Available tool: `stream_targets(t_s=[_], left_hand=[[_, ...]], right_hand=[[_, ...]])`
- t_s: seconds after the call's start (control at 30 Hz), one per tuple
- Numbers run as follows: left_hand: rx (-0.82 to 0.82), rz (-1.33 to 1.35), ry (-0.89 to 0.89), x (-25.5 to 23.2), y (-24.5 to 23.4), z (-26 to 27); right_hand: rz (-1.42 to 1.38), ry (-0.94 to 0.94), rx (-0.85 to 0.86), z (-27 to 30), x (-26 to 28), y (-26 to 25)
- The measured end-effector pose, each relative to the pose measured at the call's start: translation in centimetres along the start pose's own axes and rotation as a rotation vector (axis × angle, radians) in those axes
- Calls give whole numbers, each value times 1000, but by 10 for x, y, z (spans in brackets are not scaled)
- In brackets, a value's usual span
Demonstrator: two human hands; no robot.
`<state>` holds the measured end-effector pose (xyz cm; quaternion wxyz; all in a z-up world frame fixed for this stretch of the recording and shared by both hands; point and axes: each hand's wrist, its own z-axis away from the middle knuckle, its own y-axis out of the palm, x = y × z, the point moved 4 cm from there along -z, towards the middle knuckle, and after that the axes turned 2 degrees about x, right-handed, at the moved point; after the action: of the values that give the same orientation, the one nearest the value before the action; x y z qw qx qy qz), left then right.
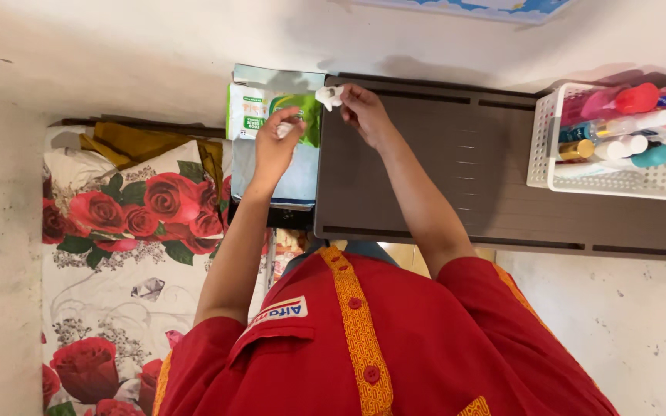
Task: The person wipes a brown slatted surface with a white wipe, moving two white plastic baskets of personal care items aside to reach the full area. The person then wipes the surface thoroughly and returns the baskets to their original positions.
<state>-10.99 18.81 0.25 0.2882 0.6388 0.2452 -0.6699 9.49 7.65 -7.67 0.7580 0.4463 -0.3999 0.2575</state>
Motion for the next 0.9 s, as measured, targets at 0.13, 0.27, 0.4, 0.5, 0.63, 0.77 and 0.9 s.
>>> stream_targets(t_s=[0.13,0.27,0.4,0.5,0.63,0.77,0.9], left_hand=[[95,0,240,-39,26,1],[116,157,-12,-53,43,8],[121,138,127,-76,62,16],[164,111,116,-93,78,25],[96,-187,299,-119,101,37],[114,-18,13,-98,133,29],[153,419,-307,-70,160,27]], right_hand=[[-113,-59,106,37,35,37],[-120,-119,138,71,74,56],[1,-204,76,97,104,48],[113,-235,62,112,114,31],[215,-270,66,135,129,9],[250,-281,72,155,138,-12],[305,-302,30,169,138,-33]])
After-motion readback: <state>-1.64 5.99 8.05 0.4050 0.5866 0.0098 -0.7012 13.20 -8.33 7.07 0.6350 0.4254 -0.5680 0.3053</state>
